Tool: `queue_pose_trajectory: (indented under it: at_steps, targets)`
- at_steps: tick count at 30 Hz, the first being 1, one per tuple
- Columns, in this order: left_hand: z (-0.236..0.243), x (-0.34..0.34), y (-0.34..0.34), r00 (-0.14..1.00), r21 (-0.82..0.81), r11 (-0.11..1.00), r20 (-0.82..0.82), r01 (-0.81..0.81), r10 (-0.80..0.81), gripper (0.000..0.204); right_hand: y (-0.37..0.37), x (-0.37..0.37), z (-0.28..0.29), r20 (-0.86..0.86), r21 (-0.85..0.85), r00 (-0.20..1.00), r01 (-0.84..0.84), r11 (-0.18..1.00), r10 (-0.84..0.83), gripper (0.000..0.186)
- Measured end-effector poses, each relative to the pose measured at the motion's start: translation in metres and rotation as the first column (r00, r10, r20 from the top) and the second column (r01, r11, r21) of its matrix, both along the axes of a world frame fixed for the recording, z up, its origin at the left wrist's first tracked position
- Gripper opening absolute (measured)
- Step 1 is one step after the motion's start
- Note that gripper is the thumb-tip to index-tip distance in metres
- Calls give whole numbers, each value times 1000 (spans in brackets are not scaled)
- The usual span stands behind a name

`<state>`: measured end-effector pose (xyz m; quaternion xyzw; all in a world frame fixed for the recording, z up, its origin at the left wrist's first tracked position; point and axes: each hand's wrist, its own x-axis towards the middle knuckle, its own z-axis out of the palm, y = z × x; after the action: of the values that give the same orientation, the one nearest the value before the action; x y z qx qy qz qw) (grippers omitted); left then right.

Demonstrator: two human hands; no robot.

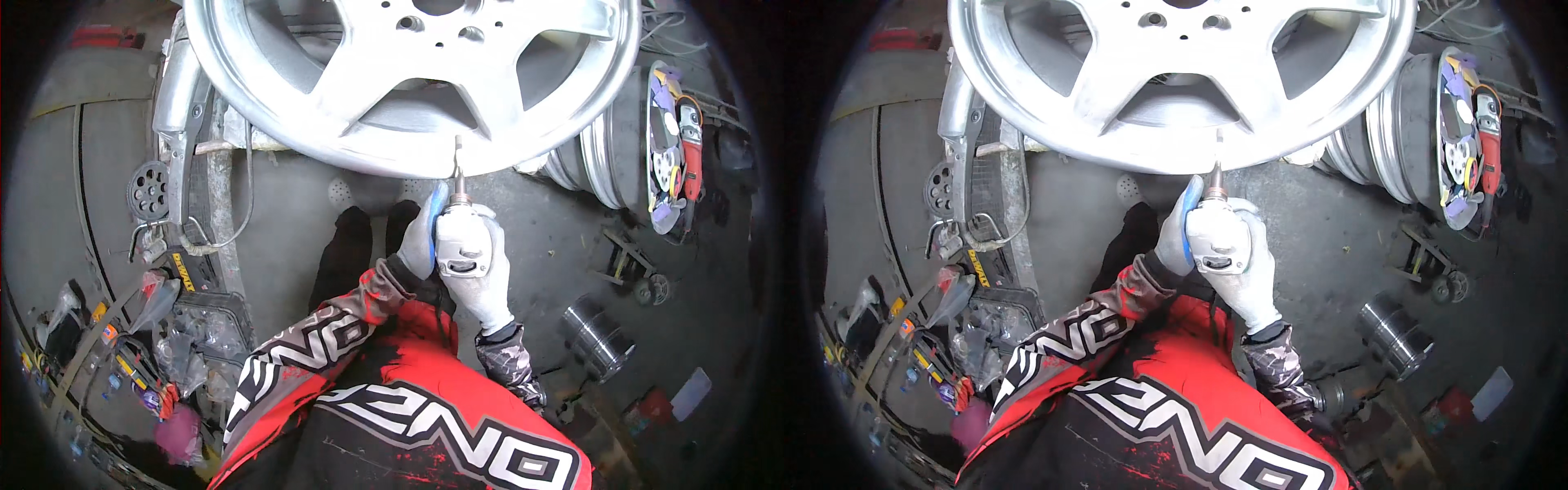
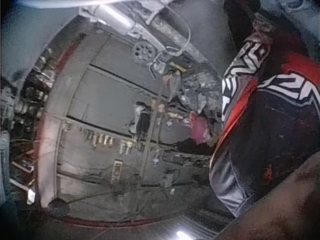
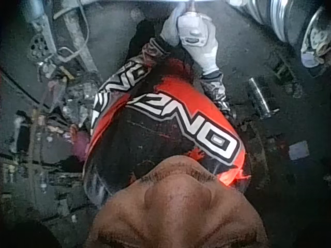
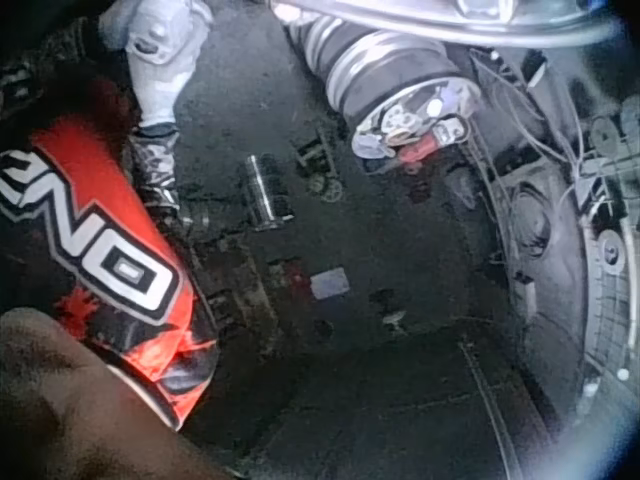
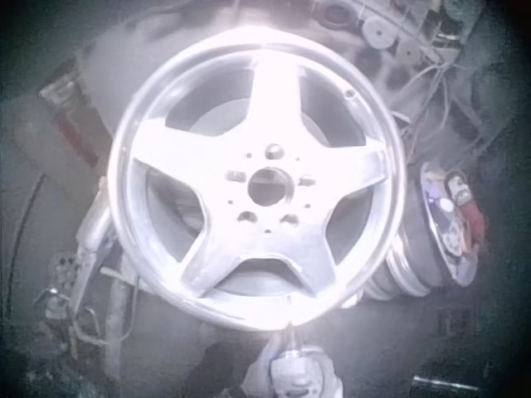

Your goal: The person sands a car rim using a rotary tool and applies tape to the rim edge. They sand the inner surface of the rim with a power grinder while holding the rim by hand.

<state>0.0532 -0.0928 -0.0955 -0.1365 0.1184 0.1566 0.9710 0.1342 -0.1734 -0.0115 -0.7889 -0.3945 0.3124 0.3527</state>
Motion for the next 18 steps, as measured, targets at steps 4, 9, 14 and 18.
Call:
queue_pose_trajectory:
  at_steps: [4, 9, 14, 18]
  targets:
    - [-20, -25, -2, 985, -100, 991, -154, -94, 78, 71, 12, -19, -3, -22, -19, 999, -30, 999, 29, 62]
    - [9, -70, 26, 994, -114, 987, -7, -112, 112, 77, 36, -51, -8, -112, 57, 988, -97, 994, 103, 63]
    - [5, -100, 42, 972, 53, 996, -221, -73, 83, 76, 53, -70, -11, -144, 84, 978, -142, 986, 153, 62]
    - [-1, -92, 33, 977, 45, 995, -193, -86, 93, 76, 43, -66, -13, -102, 90, 986, -119, 989, 128, 67]
